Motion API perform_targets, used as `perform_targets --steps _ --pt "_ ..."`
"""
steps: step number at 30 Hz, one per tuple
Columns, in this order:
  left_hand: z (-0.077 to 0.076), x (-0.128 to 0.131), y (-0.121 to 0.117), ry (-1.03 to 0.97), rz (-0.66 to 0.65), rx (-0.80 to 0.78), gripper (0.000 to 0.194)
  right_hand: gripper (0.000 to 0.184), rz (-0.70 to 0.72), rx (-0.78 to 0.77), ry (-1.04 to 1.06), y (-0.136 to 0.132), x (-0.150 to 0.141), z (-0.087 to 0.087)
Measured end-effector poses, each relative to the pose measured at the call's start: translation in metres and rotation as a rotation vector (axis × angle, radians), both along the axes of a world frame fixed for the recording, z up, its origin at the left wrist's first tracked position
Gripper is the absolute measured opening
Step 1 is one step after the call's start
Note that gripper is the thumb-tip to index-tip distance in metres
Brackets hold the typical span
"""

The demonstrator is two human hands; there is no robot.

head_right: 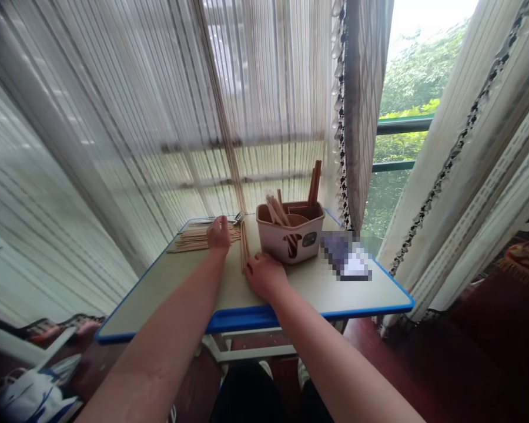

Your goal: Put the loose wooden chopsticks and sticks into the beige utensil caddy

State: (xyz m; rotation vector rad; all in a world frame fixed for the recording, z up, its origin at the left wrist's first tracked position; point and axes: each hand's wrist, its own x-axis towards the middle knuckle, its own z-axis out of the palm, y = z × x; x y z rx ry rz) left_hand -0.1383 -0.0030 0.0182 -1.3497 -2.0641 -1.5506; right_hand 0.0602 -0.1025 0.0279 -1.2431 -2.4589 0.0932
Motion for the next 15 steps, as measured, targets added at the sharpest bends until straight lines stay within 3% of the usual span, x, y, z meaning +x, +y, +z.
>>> perform_targets --steps 7,15 --pt "0.001 0.009 0.000 -0.003 0.075 -0.081 0.037 0.027 -0.230 -0.047 -0.005 0.001 -0.002 -0.002" --pt "0.006 0.018 -0.011 -0.040 0.047 -0.194 0.028 0.029 -0.287 -0.051 0.016 -0.001 -0.001 -0.001"
